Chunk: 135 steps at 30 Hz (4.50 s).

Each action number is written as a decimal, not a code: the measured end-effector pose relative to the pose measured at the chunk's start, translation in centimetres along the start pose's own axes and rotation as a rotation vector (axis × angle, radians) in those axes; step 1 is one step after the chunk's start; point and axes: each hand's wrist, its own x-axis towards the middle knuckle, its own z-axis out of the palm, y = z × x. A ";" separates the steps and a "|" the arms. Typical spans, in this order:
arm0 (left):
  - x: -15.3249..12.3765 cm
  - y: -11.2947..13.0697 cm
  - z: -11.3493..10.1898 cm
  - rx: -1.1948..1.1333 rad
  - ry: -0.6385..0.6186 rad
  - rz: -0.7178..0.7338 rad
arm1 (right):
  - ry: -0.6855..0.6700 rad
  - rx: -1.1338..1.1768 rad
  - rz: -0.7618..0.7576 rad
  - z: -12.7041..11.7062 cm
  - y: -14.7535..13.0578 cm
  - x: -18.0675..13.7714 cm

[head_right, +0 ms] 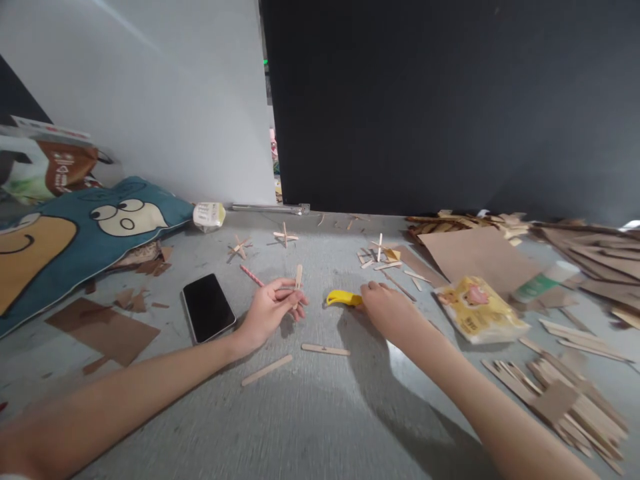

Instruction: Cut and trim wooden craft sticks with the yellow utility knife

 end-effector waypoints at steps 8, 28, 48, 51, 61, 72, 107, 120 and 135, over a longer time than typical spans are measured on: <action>0.0 0.2 0.1 0.014 0.008 -0.066 | 0.359 0.501 0.134 -2.0 -1.3 0.3; -0.5 -0.1 -0.4 0.169 -0.081 -0.137 | 0.634 1.142 -0.091 0.7 -7.8 -2.2; -1.2 0.2 0.5 -0.139 -0.325 -0.287 | 0.651 1.298 -0.041 2.6 -7.4 -2.6; -1.2 0.7 0.5 -0.086 -0.389 -0.299 | 0.626 1.247 -0.004 2.3 -7.1 -2.8; -1.2 0.1 0.4 -0.109 -0.340 -0.197 | 0.489 1.401 -0.099 1.7 -6.3 -2.1; -0.6 0.1 0.2 -0.358 -0.183 -0.250 | 0.114 1.783 -0.117 0.2 -4.4 -0.6; -1.0 0.3 0.2 -0.198 -0.150 -0.199 | 0.395 0.828 -0.089 1.7 -5.6 -1.1; -1.0 -0.7 0.0 0.024 -0.358 -0.158 | 0.473 0.701 -0.229 1.3 -5.5 -1.6; -1.0 -0.1 -0.1 0.140 -0.416 -0.219 | 0.623 0.567 -0.474 1.5 -4.1 -1.0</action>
